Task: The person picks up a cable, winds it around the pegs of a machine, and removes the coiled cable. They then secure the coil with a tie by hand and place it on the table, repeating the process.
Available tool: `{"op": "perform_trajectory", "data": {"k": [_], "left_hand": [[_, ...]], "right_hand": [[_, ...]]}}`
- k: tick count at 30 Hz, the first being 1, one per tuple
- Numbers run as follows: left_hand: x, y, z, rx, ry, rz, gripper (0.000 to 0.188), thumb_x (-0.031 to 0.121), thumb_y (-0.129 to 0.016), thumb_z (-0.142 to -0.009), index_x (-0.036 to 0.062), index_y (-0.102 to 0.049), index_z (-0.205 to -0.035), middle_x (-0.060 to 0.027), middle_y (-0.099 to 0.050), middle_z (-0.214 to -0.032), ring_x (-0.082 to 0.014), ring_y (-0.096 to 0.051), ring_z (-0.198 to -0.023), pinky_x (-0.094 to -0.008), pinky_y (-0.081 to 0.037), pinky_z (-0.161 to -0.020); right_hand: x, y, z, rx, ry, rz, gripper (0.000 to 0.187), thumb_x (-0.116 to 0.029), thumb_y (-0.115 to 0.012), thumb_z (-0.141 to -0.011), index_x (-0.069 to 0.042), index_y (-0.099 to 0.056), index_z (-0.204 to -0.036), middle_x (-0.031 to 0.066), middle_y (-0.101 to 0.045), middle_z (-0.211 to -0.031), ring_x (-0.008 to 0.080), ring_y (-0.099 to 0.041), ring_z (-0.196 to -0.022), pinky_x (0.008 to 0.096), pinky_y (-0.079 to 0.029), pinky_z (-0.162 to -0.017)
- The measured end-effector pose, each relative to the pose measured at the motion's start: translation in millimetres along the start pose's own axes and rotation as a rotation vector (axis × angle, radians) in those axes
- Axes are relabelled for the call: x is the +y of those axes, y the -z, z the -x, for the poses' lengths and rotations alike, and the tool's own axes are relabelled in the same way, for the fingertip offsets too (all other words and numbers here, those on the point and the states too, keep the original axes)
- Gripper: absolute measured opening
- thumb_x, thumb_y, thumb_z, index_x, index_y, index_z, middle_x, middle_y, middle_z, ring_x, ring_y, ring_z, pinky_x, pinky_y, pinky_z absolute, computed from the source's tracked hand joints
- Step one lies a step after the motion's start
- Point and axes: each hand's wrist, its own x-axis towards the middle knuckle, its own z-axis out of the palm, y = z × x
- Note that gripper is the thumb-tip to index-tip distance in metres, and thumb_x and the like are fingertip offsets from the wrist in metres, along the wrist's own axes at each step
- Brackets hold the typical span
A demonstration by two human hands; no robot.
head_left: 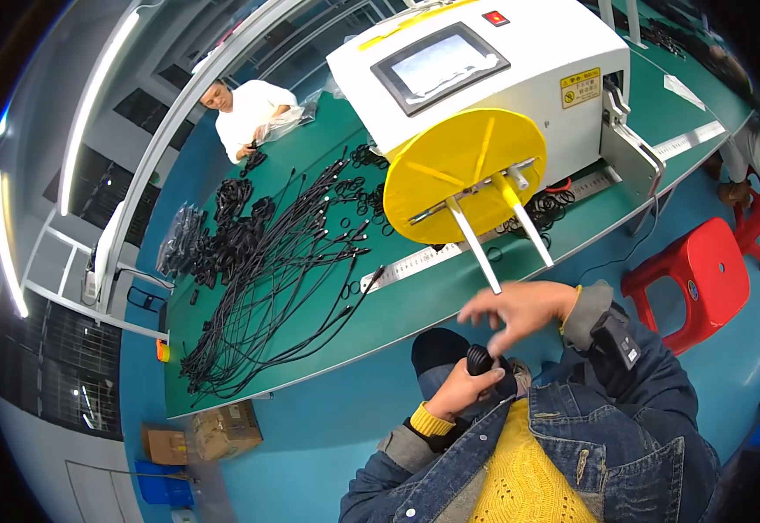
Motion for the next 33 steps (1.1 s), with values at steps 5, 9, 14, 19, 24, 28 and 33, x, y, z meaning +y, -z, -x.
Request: {"op": "perform_trajectory", "data": {"k": [5, 9, 14, 19, 24, 28, 33], "left_hand": [[-3.6, 4.4, 5.0, 0.018, -0.034, 0.212, 0.016, 0.013, -0.058, -0.084, 0.0082, -0.046, -0.077, 0.0030, -0.038, -0.059, -0.0063, -0.036, -0.050, -0.0204, -0.029, -0.044], [-6.8, 2.8, 5.8, 0.025, -0.058, 0.206, 0.016, 0.013, -0.058, -0.084, 0.0079, -0.045, -0.076, 0.0029, -0.038, -0.058, -0.0065, -0.035, -0.050, -0.0207, -0.030, -0.045], [-3.7, 5.7, 2.5, 0.165, -0.138, 0.278, 0.012, 0.014, -0.057, -0.085, 0.0059, -0.049, -0.082, 0.0024, -0.038, -0.060, -0.0070, -0.036, -0.051, -0.0215, -0.032, -0.045], [11.6, 3.1, -7.9, 0.371, -0.266, 0.452, 0.014, 0.014, -0.059, -0.085, 0.0018, -0.053, -0.086, 0.0012, -0.043, -0.060, -0.0078, -0.040, -0.049, -0.0223, -0.035, -0.045], [11.0, -4.9, -11.8, 0.307, -0.319, 0.347, 0.016, 0.015, -0.060, -0.084, 0.0010, -0.054, -0.091, 0.0006, -0.046, -0.061, -0.0080, -0.043, -0.051, -0.0221, -0.037, -0.046], [4.6, -9.0, -11.9, 0.297, -0.349, 0.193, 0.014, 0.013, -0.060, -0.084, 0.0015, -0.054, -0.089, 0.0006, -0.048, -0.062, -0.0077, -0.045, -0.051, -0.0217, -0.037, -0.046], [9.4, -7.8, -21.2, 0.284, -0.337, 0.040, 0.014, 0.010, -0.062, -0.081, 0.0019, -0.055, -0.091, 0.0007, -0.049, -0.063, -0.0073, -0.046, -0.050, -0.0217, -0.037, -0.045]], "right_hand": [[42.4, -14.4, -22.6, 0.728, -0.232, 0.596, 0.028, -0.017, -0.064, -0.071, 0.001, -0.055, -0.091, 0.0140, -0.056, -0.087, 0.0323, -0.056, -0.077, 0.0401, -0.047, -0.066], [63.7, -19.3, -31.5, 0.787, -0.189, 0.732, 0.019, -0.012, -0.061, -0.073, 0.002, -0.056, -0.084, 0.0143, -0.056, -0.080, 0.0340, -0.055, -0.069, 0.0398, -0.046, -0.063], [45.4, -27.4, -22.3, 0.889, -0.017, 0.230, 0.010, -0.009, -0.060, -0.076, 0.001, -0.057, -0.076, 0.0082, -0.054, -0.068, 0.0249, -0.054, -0.061, 0.0349, -0.043, -0.057], [-1.7, -55.2, 3.6, 0.594, -0.180, -0.662, 0.015, -0.012, -0.057, -0.084, 0.000, -0.058, -0.075, -0.0014, -0.050, -0.063, 0.0073, -0.043, -0.057, 0.0249, -0.037, -0.050], [-4.7, -70.2, 26.7, 0.417, -0.398, -1.013, 0.017, -0.014, -0.055, -0.087, -0.001, -0.058, -0.076, -0.0044, -0.050, -0.064, 0.0028, -0.039, -0.055, 0.0201, -0.034, -0.047], [-1.0, -80.1, 39.8, 0.417, -0.427, -1.067, 0.017, -0.016, -0.055, -0.087, -0.003, -0.058, -0.076, -0.0048, -0.048, -0.064, 0.0015, -0.038, -0.054, 0.0179, -0.032, -0.045], [9.2, -82.4, 45.7, 0.437, -0.462, -1.186, 0.018, -0.020, -0.057, -0.086, -0.005, -0.056, -0.076, -0.0031, -0.045, -0.062, 0.0031, -0.038, -0.051, 0.0178, -0.029, -0.043]]}}
